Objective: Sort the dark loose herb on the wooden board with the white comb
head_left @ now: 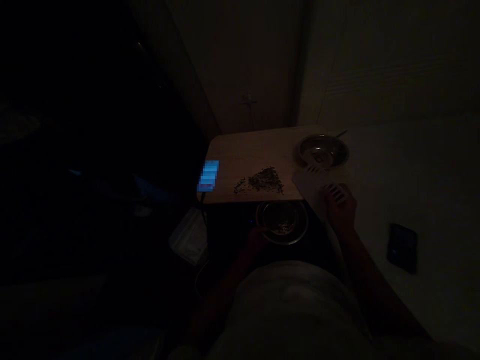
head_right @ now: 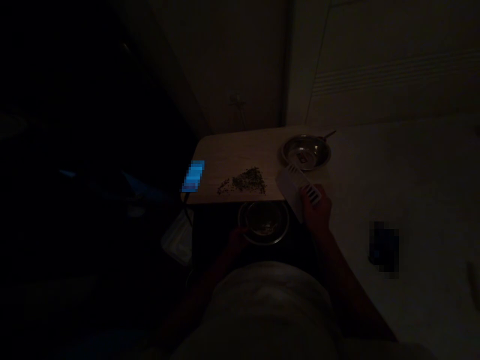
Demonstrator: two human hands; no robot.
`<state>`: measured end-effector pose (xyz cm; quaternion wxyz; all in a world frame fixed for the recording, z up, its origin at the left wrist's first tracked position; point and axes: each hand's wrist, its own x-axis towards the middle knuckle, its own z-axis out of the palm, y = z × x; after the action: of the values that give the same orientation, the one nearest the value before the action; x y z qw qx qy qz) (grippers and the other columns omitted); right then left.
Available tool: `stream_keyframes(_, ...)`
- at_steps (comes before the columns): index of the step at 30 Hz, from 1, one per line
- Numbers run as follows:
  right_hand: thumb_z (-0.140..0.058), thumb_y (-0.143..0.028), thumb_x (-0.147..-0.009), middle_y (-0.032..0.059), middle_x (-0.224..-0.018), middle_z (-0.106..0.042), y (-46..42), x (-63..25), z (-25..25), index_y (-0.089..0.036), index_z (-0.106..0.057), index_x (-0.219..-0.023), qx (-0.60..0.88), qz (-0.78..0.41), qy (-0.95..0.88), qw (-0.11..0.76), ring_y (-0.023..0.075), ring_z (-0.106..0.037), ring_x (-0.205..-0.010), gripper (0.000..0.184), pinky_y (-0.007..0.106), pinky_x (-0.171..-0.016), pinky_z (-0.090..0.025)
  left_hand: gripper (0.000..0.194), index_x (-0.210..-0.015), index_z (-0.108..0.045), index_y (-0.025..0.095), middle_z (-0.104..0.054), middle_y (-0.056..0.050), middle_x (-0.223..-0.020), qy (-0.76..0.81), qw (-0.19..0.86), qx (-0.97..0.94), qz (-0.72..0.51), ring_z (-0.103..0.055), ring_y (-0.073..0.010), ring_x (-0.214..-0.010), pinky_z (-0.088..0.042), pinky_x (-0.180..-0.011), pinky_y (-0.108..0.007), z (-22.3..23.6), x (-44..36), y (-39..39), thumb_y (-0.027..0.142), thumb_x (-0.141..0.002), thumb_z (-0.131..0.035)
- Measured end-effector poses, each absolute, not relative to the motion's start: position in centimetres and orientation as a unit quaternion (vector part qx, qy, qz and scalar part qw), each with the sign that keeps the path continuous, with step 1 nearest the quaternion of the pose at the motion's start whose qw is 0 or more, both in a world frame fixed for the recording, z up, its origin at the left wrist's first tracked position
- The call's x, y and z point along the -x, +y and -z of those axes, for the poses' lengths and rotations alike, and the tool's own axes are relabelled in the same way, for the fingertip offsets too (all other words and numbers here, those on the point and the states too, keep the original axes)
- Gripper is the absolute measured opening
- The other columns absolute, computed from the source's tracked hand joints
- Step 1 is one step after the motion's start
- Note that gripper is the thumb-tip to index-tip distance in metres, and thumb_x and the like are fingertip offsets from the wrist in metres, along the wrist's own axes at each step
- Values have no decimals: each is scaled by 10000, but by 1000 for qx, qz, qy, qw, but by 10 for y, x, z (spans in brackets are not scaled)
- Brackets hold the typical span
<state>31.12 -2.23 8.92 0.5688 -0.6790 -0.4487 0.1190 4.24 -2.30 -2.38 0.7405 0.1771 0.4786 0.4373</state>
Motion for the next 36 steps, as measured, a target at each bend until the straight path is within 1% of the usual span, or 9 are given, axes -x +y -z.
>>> stream_keyframes(3,-625,-410,-822,-10,-683,-583,-22,-309,-90,-191,-592,-841,674,-111,-445,579,137,-513,-596,223,261,-559,-402,317,-750,-657,222,-728,-31,-814,483,732,-187,-442,-635,-319,-1093,-485,-961,-455,27,-41,-23,38,-513,-763)
stream_keyframes(8,-617,-433,-822,-6,-668,-577,-21,-303,-93,-195,-594,-839,669,-142,-464,563,143,-509,-589,240,265,-550,-407,420,-637,-628,214,-707,-3,-741,480,714,-200,-468,-628,-312,-1092,-458,-993,-427,31,-40,-24,-121,-395,-704)
stream_keyframes(13,-602,-436,-836,-10,-658,-571,-22,-296,-94,-206,-590,-832,668,-157,-484,542,146,-507,-580,231,262,-529,-397,291,-749,-670,214,-723,-26,-767,462,745,-174,-449,-648,-319,-1070,-492,-941,-444,30,-44,-24,26,-532,-723)
stream_keyframes(18,-587,-427,-850,-2,-702,-593,-21,-292,-92,-205,-595,-873,659,-156,-499,541,148,-529,-602,223,269,-553,-412,244,-794,-684,205,-732,-47,-802,460,769,-165,-412,-663,-329,-1038,-510,-921,-452,31,-42,-20,119,-575,-750)
stream_keyframes(20,-588,-414,-852,0,-714,-596,-19,-291,-93,-201,-597,-881,656,-152,-495,549,148,-535,-616,215,270,-565,-417,250,-782,-681,205,-731,-46,-800,463,769,-166,-408,-662,-323,-1038,-507,-928,-451,34,-40,-20,113,-563,-760)
stream_keyframes(25,-619,-378,-826,22,-785,-643,-16,-297,-105,-195,-627,-891,636,-156,-477,586,163,-577,-683,194,286,-621,-464,282,-670,-653,213,-720,-22,-742,474,741,-178,-441,-650,-320,-1058,-480,-969,-445,39,-40,-22,1,-506,-739)
stream_keyframes(29,-665,-352,-787,37,-810,-678,-13,-306,-117,-194,-646,-850,636,-151,-463,598,178,-613,-734,171,305,-671,-503,360,-631,-639,215,-711,4,-707,473,734,-183,-452,-659,-304,-1034,-478,-974,-418,39,-40,-23,-74,-434,-724)
stream_keyframes(33,-697,-339,-764,34,-814,-685,-11,-315,-119,-193,-662,-863,628,-158,-466,603,174,-620,-726,180,305,-672,-511,326,-694,-656,219,-713,-8,-732,464,740,-178,-453,-653,-305,-1057,-484,-955,-437,36,-39,-23,-24,-488,-726)
stream_keyframes(36,-725,-346,-742,27,-836,-683,-10,-319,-114,-203,-662,-895,613,-199,-470,604,172,-619,-745,219,303,-679,-513,331,-750,-672,218,-728,-34,-795,458,746,-175,-450,-637,-316,-1092,-482,-956,-446,33,-39,-23,0,-506,-728)
